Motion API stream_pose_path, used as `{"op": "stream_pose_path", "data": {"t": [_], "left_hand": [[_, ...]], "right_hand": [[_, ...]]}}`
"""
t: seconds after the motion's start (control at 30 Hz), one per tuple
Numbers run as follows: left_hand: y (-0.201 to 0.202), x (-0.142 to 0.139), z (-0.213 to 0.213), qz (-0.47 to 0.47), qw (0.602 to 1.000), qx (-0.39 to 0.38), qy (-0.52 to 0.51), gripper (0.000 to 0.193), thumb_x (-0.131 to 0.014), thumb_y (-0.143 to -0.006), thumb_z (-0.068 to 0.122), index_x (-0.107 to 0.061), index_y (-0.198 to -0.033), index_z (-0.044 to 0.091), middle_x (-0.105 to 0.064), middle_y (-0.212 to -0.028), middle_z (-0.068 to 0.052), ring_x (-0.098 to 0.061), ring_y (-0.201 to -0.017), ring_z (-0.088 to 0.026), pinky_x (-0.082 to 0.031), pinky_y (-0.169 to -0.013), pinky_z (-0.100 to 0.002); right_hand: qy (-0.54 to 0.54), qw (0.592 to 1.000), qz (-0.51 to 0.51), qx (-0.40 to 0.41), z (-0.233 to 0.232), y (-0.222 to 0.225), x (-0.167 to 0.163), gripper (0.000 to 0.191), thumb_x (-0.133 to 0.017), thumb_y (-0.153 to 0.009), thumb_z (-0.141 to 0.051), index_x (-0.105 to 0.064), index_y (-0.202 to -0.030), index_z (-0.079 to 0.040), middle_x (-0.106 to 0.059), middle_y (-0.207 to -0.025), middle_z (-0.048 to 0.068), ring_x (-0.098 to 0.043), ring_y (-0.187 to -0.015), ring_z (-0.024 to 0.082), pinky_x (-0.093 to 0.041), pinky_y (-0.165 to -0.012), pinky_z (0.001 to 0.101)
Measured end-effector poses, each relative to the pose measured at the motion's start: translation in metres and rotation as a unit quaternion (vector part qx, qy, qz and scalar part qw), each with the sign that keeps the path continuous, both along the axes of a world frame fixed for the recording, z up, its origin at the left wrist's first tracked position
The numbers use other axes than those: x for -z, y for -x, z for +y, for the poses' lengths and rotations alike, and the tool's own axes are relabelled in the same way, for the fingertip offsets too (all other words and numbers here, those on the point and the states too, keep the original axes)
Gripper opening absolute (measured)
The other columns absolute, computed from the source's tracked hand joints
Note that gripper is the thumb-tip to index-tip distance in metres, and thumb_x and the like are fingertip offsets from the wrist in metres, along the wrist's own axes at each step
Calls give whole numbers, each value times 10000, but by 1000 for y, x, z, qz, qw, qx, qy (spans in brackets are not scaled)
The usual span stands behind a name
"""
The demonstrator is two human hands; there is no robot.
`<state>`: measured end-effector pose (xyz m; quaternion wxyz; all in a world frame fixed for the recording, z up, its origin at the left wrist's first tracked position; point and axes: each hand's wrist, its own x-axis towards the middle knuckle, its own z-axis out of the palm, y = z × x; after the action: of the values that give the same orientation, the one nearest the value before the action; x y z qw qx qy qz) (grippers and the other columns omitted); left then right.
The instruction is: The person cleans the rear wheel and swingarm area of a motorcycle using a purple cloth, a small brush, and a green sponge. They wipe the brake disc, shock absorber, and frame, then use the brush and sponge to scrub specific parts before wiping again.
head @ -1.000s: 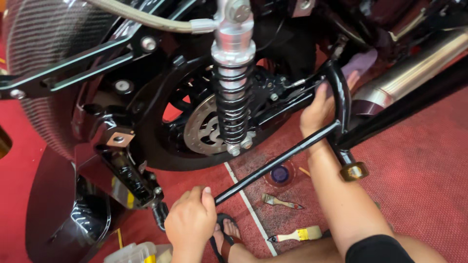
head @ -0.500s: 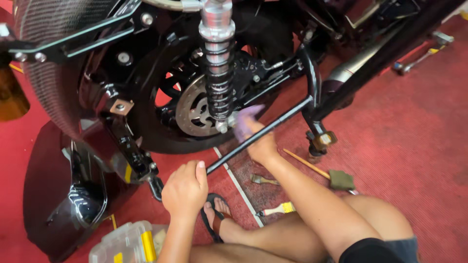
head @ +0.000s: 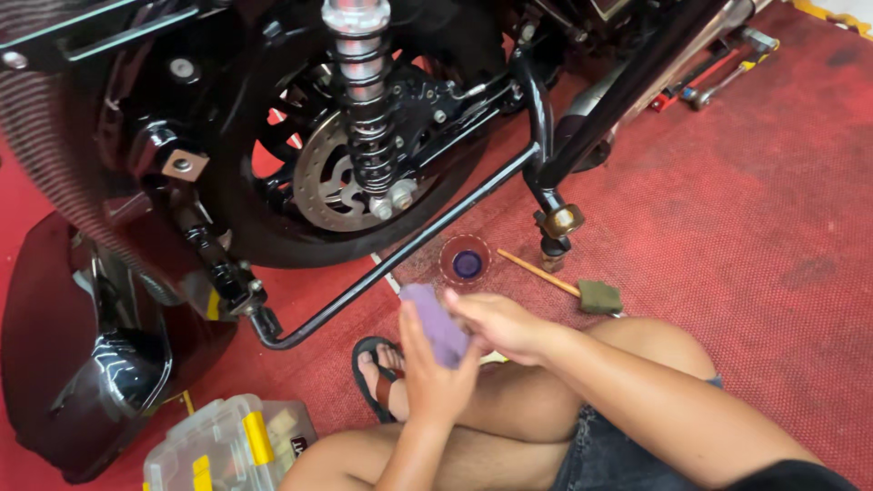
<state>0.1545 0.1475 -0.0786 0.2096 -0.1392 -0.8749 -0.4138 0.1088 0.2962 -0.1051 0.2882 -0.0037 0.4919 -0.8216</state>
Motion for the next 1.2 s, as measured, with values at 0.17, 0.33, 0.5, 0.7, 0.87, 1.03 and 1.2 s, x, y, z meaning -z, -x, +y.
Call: {"op": "stream_pose_path", "data": {"t": [0.17, 0.33, 0.5, 0.7, 0.87, 1.03, 1.2], "left_hand": [[-1, 19, -11, -109, 976, 184, -51, 507, -602, -992, 240, -478, -1432, 19, -649, -1343, -209, -626, -1266, -342, -479, -1066, -420], [-14, 64, -2, -426, 844, 99, -309, 365, -599, -1022, 236, -602, -1252, -47, -641, -986, -113, -583, -835, -214, -488, -707, -358], [-24, 92, -53, -160, 964, 128, -170, 326, -541, -1090, 251, -642, -1241, -19, -686, -1142, -65, -610, -1061, -144, -427, -937, -269], [-19, 85, -94, -352, 804, 0, -478, 391, -590, -1125, 331, -615, -1332, 0, -599, -989, -59, -538, -829, -144, -440, -692, -306], [-15, 45, -92, -308, 801, -88, -506, 421, -561, -1025, 325, -618, -1322, 32, -679, -1117, -33, -623, -964, -126, -501, -851, -294], [-14, 29, -107, -278, 791, -114, -532, 374, -574, -995, 240, -616, -1276, -2, -715, -1175, -72, -685, -1043, -170, -538, -932, -328], [-7, 44, -125, -280, 769, -173, -548, 291, -575, -984, 143, -617, -1237, 6, -704, -1121, -100, -681, -986, -213, -554, -874, -365]], "right_hand": [[-145, 954, 240, -107, 41, -24, -24, 529, -581, -1010, -393, -649, -1375, -17, -755, -1186, 93, -674, -1076, 179, -551, -956, 355], [-403, 862, 286, -108, 57, -33, -51, 477, -498, -971, -451, -742, -1293, -197, -761, -1105, 170, -701, -1016, 355, -543, -902, 442], [-733, 659, 148, -85, 114, 3, -60, 468, -485, -1013, -472, -783, -995, -111, -752, -1003, 169, -724, -976, 371, -567, -875, 523], [-807, 555, 181, 87, 137, 52, -17, 798, -692, -741, -712, -702, -1201, -59, -680, -1185, 186, -673, -1036, 410, -530, -845, 544], [-716, 695, -41, 49, 135, 66, 23, 634, -666, -908, -629, -789, -1198, -78, -767, -1173, 181, -726, -1103, 357, -566, -951, 471], [-755, 631, 114, 136, 161, 55, 49, 505, -679, -944, -434, -630, -1292, -71, -738, -1095, 248, -708, -998, 439, -544, -847, 531], [-694, 680, 180, 155, 170, 47, 59, 423, -731, -865, -315, -667, -1185, -46, -743, -1114, 230, -698, -1083, 407, -545, -950, 497]]}}
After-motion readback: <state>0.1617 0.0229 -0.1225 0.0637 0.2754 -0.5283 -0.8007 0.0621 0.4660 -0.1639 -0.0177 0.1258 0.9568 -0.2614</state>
